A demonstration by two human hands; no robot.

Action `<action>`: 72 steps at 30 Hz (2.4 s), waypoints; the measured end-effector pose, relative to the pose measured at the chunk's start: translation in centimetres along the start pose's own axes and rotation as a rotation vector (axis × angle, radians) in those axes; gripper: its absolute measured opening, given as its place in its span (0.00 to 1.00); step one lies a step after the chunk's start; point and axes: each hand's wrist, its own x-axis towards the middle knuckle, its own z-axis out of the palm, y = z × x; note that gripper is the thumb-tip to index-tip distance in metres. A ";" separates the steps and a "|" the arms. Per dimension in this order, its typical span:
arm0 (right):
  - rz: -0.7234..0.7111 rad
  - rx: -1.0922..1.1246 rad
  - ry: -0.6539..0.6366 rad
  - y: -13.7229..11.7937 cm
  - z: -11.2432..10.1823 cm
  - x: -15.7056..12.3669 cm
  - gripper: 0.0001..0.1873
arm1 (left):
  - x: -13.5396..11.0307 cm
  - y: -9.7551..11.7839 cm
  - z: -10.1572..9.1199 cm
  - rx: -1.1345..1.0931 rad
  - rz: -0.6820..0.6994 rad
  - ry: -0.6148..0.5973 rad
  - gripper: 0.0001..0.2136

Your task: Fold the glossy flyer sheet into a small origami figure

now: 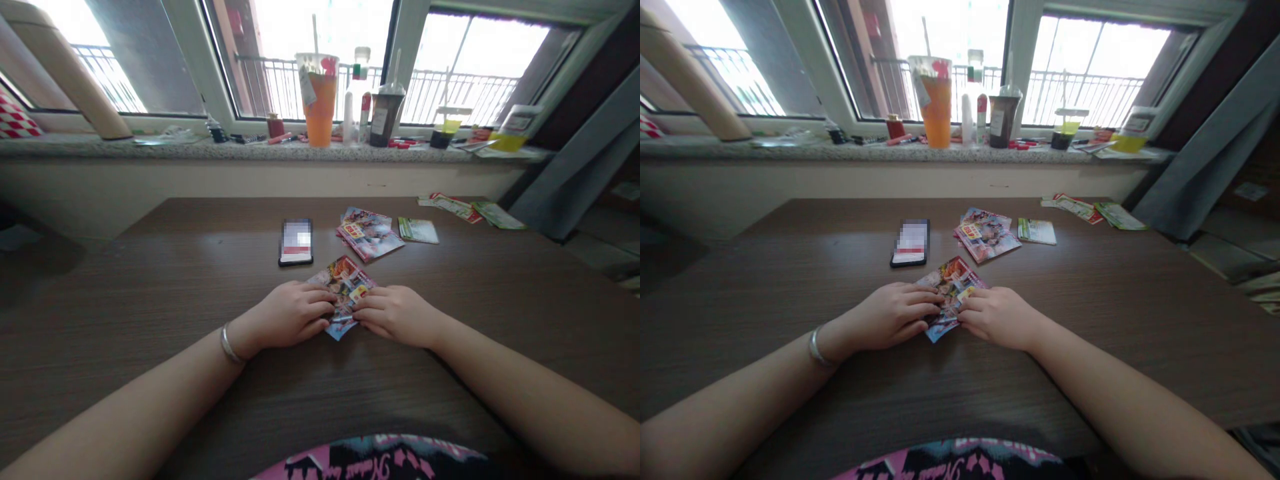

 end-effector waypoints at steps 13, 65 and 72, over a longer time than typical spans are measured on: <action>0.156 0.124 0.067 -0.2 0.6 0.3 0.12 | 0.5 1.4 -0.8 -0.072 -0.109 -0.039 0.19; 0.246 0.153 0.051 0.3 1.3 0.2 0.13 | 0.8 0.2 1.7 -0.138 -0.414 0.145 0.04; 0.272 0.140 0.036 0.3 1.2 0.3 0.14 | 0.7 -0.1 1.9 -0.145 -0.414 0.162 0.04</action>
